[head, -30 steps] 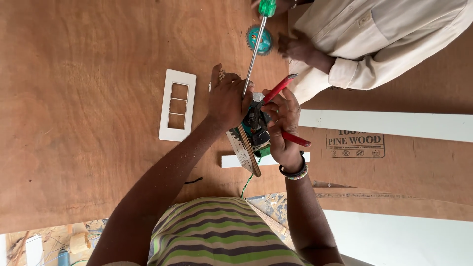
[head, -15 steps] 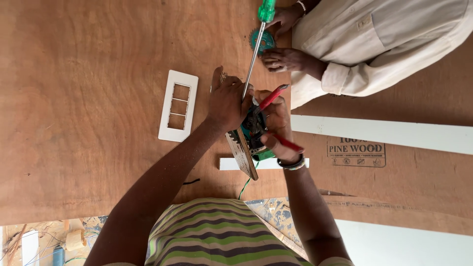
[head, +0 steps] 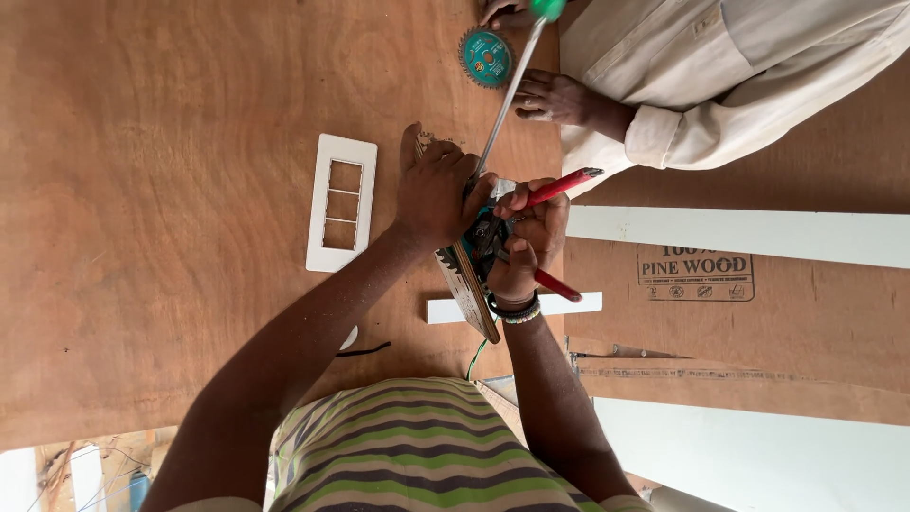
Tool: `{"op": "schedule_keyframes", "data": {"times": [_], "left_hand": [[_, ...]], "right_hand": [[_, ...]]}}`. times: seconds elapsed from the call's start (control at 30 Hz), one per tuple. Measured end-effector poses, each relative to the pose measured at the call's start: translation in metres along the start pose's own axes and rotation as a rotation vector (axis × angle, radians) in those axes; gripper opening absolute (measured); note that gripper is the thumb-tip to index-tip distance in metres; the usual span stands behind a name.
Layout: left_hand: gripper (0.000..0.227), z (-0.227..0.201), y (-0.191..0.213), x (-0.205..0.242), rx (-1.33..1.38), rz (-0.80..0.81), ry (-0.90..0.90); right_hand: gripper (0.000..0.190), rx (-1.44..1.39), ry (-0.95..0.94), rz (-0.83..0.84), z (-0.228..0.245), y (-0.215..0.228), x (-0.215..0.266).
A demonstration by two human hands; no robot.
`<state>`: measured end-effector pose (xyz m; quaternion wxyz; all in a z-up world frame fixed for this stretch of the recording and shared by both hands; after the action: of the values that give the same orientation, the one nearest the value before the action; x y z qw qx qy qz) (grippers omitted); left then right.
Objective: The recorder measures and marks a plywood board before using a circular saw to cut out a rectangular section.
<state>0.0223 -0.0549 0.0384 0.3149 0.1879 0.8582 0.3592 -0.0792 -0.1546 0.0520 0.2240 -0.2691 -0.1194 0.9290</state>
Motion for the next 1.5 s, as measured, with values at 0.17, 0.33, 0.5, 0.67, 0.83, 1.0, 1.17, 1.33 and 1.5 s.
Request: {"op": "schedule_keyframes", "data": {"times": [0.17,0.33,0.5,0.67,0.83,1.0,1.17,1.33,1.5], "left_hand": [[0.031,0.006,0.0,0.009,0.124,-0.057,-0.014],[0.045,-0.027,0.045,0.016,0.38,-0.286,-0.068],[0.113,-0.104,0.087,0.017,0.473,-0.173,-0.317],[0.097,-0.091,0.043,0.011,0.398,-0.104,-0.26],[0.105,-0.083,0.038,0.004,0.429,-0.046,-0.353],[0.1,-0.072,0.03,-0.005,0.537,0.256,-0.29],[0.106,-0.06,0.032,-0.011,0.449,0.099,-0.416],[0.097,-0.039,0.026,-0.014,0.743,0.316,-0.312],[0.105,-0.046,0.025,-0.011,0.972,0.247,-0.322]], "right_hand": [[0.074,0.027,0.008,-0.037,-0.001,-0.004,0.002],[0.076,0.073,0.024,-0.079,-0.001,-0.003,0.006],[0.064,0.205,-0.007,-0.057,-0.007,0.008,0.023],[0.06,-0.123,-0.159,-0.008,-0.009,0.003,0.02],[0.057,-0.434,-0.308,0.018,-0.026,0.012,0.021],[0.066,-0.297,0.004,0.136,-0.042,0.023,0.026],[0.082,0.143,-0.185,0.4,0.008,0.025,0.005],[0.107,0.577,-0.183,0.502,0.076,0.053,-0.01],[0.132,0.647,-0.115,0.384,0.095,-0.005,-0.044]]}}
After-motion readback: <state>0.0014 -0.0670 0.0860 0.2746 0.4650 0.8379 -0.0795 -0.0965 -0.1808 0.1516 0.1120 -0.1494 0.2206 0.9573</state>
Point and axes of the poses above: each hand's wrist, its own x-axis away from the middle knuckle, its own y-axis out of the back of the hand, z = x × y, the point moved 2 cm from there along -x, towards the middle knuckle, and after that the axes turned 5 degrees about -x, right-handed, at the moved point
